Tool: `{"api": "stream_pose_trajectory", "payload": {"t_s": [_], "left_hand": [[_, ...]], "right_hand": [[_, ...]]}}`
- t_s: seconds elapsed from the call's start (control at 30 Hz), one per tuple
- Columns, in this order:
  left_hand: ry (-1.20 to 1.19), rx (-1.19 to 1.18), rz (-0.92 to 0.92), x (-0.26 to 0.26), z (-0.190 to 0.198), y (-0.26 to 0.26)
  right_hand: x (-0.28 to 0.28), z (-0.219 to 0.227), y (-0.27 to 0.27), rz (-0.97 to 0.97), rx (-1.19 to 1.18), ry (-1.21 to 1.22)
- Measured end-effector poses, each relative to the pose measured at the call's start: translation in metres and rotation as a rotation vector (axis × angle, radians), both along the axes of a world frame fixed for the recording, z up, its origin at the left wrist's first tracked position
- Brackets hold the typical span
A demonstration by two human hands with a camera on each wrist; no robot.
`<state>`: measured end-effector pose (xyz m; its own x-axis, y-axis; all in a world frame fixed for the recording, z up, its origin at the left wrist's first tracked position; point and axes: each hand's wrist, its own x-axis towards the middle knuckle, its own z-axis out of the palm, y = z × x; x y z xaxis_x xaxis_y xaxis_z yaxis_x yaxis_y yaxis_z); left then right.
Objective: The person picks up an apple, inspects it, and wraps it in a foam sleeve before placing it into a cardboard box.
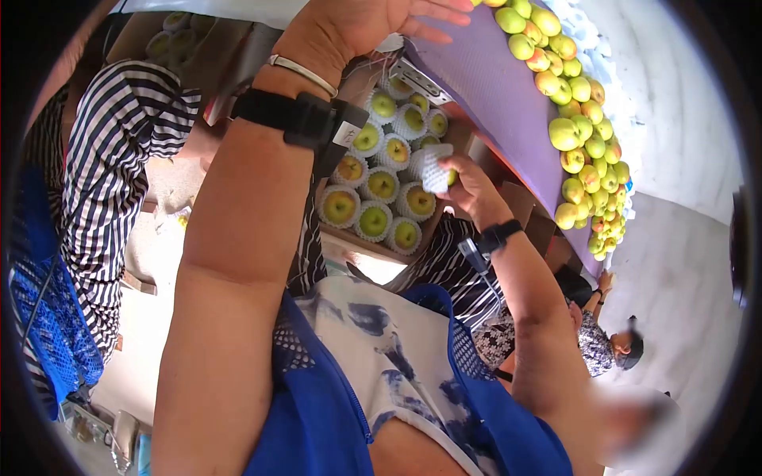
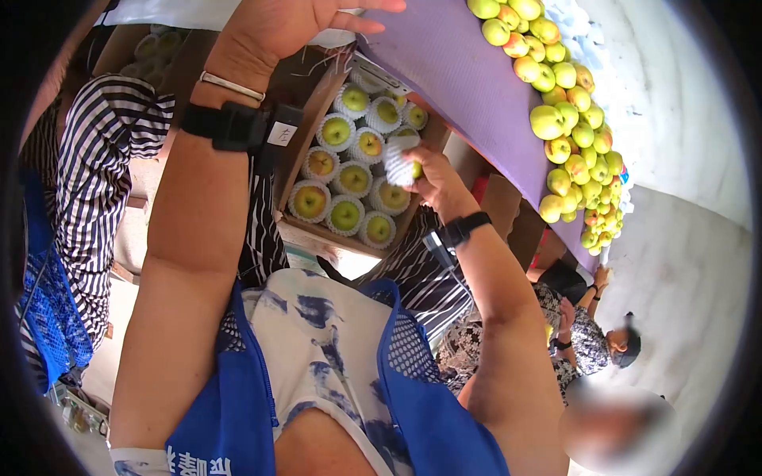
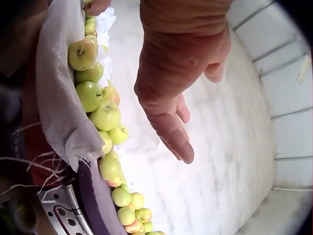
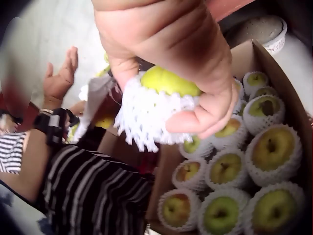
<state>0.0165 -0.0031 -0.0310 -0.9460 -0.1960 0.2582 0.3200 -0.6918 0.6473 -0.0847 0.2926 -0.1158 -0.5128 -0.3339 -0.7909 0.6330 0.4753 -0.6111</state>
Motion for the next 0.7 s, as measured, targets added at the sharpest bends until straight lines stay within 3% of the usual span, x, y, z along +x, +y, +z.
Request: {"api": "stream_pose_trajectory", "payload": {"t_s": [0.07,0.13,0.27,0.37,0.5,0.7], "left_hand": [[-0.03,-0.03,0.044,0.009,0.004,0.0],[-0.067,-0.061,0.081,0.02,0.012,0.002],[-0.127,-0.139,0.064,0.019,0.017,-0.009],[-0.073,-0.198,0.056,0.022,0.017,-0.007],[-0.11,-0.23,0.018,0.017,0.018,-0.009],[-0.217,-0.267,0.061,0.023,0.028,-0.006]], "right_hand": [[-0.036,-0.038,0.0,-0.104,0.06,0.038],[-0.064,-0.079,0.02,0.229,0.15,0.634],[-0.073,-0.072,0.001,0.847,0.376,1.521],[-0.104,-0.123,-0.003,0.799,0.766,1.48],[-0.117,-0.165,-0.025,0.806,1.095,1.59],[-0.114,-0.184,-0.055,0.696,1.106,1.566]]}}
